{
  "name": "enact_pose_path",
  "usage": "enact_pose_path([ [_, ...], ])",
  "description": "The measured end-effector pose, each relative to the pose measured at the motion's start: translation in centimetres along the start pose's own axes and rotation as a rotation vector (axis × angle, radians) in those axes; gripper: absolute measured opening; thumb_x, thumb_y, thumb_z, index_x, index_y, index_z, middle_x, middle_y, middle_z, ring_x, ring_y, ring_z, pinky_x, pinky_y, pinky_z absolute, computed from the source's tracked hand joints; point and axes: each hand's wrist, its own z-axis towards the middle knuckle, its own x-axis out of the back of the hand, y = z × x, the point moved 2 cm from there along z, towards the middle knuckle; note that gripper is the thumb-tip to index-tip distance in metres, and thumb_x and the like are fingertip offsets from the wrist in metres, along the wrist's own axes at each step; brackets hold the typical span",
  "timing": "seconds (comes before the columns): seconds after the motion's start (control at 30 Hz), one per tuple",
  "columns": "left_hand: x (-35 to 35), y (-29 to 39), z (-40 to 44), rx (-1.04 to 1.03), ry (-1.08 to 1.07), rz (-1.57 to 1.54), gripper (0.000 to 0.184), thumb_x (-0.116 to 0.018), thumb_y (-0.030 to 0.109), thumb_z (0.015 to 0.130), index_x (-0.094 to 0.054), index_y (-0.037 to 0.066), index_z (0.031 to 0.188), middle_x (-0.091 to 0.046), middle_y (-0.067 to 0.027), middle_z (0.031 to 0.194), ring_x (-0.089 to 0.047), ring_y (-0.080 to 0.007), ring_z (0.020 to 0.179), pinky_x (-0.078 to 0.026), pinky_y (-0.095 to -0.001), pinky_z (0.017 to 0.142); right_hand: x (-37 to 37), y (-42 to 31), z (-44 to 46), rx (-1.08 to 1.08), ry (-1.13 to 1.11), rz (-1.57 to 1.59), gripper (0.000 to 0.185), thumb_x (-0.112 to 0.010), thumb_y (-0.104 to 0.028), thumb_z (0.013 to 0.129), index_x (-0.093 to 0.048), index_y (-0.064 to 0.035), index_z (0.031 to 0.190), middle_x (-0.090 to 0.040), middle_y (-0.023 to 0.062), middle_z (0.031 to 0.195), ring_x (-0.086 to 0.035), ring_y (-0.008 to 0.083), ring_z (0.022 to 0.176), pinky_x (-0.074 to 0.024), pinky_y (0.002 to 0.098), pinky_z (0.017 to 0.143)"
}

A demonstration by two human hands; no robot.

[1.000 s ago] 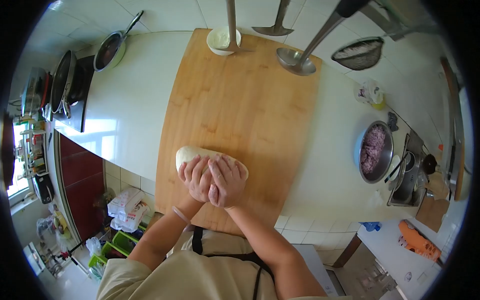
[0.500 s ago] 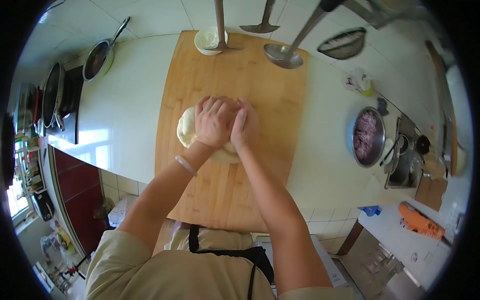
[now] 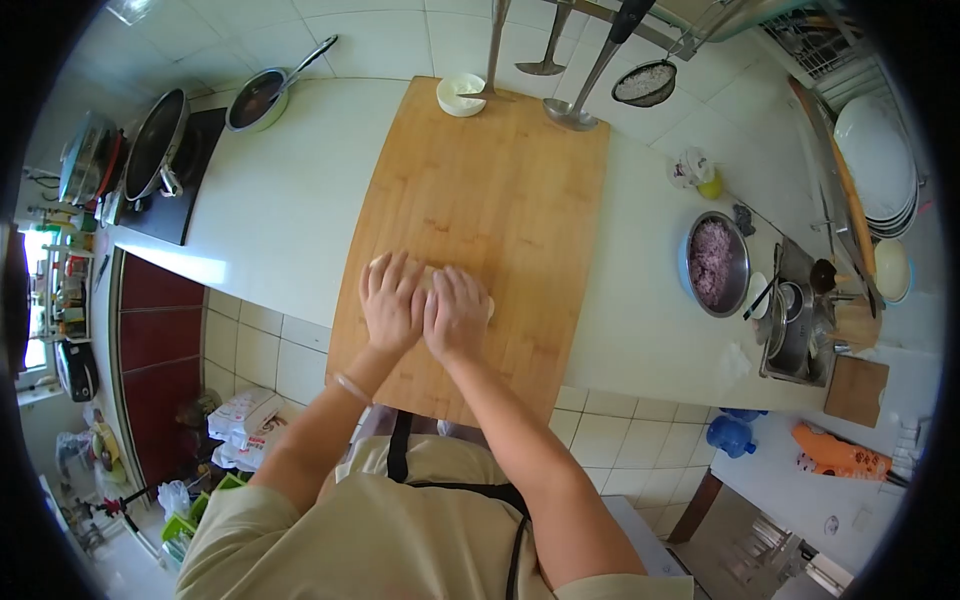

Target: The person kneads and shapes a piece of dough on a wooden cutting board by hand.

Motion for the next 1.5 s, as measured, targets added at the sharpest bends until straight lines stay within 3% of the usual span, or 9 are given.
enact_pose_path([
  [0.23,-2.9,-0.8,-6.3,0.005,0.209,0.023,0.048,-0.036,0.036,0.098,-0.065,0.011,0.127,-0.051,-0.017,0.144,-0.037,-0.0403,0.141,-0.016,-0.0603,0.118,-0.6,0.6,-4.1,0.155,-0.032,-0.046,0.045,-0.04,-0.033,0.101,-0.061,-0.0099,0.133,-0.053,0.0152,0.143,-0.051,0.0341,0.13,-0.035,0.0549,0.108],
  [0.6,-4.7,-0.5,6.9,0.119,0.146,0.056,0.04,-0.046,0.031,0.09,-0.071,0.013,0.116,-0.063,-0.0096,0.127,-0.047,-0.0335,0.131,-0.02,-0.0506,0.115,-2.5,5.6,8.6,0.094,-0.077,0.093,0.04,-0.049,-0.03,0.092,-0.065,-0.0058,0.12,-0.065,0.0166,0.116,-0.063,0.0351,0.103,-0.0451,0.0476,0.09],
  [0.8,-5.7,0.2,15.4,0.084,0.051,-0.049,0.031,-0.05,0.029,0.095,-0.07,0.013,0.112,-0.068,-0.0052,0.119,-0.057,-0.027,0.117,-0.029,-0.0447,0.11,-4.6,8.3,14.6,-0.132,0.111,0.061,0.026,-0.054,-0.021,0.092,-0.066,-0.0068,0.109,-0.068,0.0136,0.104,-0.063,0.0344,0.096,-0.0479,0.0457,0.084],
  [1.0,-7.7,-0.4,21.5,0.155,0.0,-0.46,0.034,-0.053,0.032,0.099,-0.065,0.009,0.12,-0.067,-0.0095,0.118,-0.065,-0.0297,0.104,-0.045,-0.0434,0.097,-4.9,12.9,18.3,-0.626,0.126,0.546,0.02,-0.06,-0.021,0.096,-0.068,-0.0038,0.103,-0.068,0.0158,0.092,-0.065,0.032,0.091,-0.0498,0.0467,0.078],
  [1.07,-7.0,-1.6,22.2,0.268,-0.059,-0.625,0.036,-0.053,0.033,0.1,-0.063,0.008,0.124,-0.066,-0.0112,0.118,-0.067,-0.0301,0.102,-0.049,-0.0435,0.092,-3.6,11.0,17.7,-0.431,-0.012,0.523,0.024,-0.066,-0.021,0.092,-0.067,-0.0063,0.111,-0.067,0.0169,0.104,-0.064,0.0322,0.099,-0.0503,0.0467,0.082],
  [1.13,-5.3,-3.1,21.1,0.546,0.085,-1.641,0.037,-0.055,0.032,0.102,-0.06,0.002,0.123,-0.065,-0.0118,0.117,-0.067,-0.027,0.101,-0.052,-0.0391,0.092,-2.0,7.4,15.7,-0.246,-0.164,0.5,0.033,-0.071,-0.022,0.089,-0.066,-0.0087,0.119,-0.065,0.0181,0.115,-0.062,0.0323,0.107,-0.0509,0.0467,0.085],
  [1.27,-1.7,-8.2,12.2,0.753,0.263,-1.591,0.033,-0.052,0.031,0.103,-0.061,0.004,0.119,-0.065,-0.0069,0.108,-0.066,-0.0193,0.099,-0.051,-0.0358,0.091,-0.8,4.4,13.5,0.224,-0.372,-0.352,0.086,-0.085,-0.019,0.069,-0.049,-0.0276,0.146,-0.031,0.0189,0.157,-0.038,0.041,0.136,-0.0473,0.0501,0.103],
  [1.4,-1.5,-9.9,4.3,0.909,0.283,-1.473,0.029,-0.054,0.029,0.103,-0.062,0.005,0.116,-0.065,-0.003,0.105,-0.063,-0.0147,0.098,-0.048,-0.0346,0.092,-0.4,4.4,15.4,0.014,-0.405,-0.176,0.085,-0.087,-0.023,0.063,-0.055,-0.0202,0.141,-0.047,0.0212,0.147,-0.05,0.04,0.127,-0.0501,0.0471,0.099],
  [1.5,-1.2,-8.3,2.0,0.866,0.164,-1.329,0.029,-0.057,0.027,0.102,-0.062,0.005,0.119,-0.063,-0.0035,0.11,-0.061,-0.0159,0.104,-0.046,-0.034,0.096,1.3,3.8,12.8,-0.384,-0.323,0.404,0.066,-0.086,-0.023,0.071,-0.061,-0.0046,0.128,-0.071,0.0158,0.112,-0.068,0.0276,0.098,-0.0537,0.0388,0.09],
])
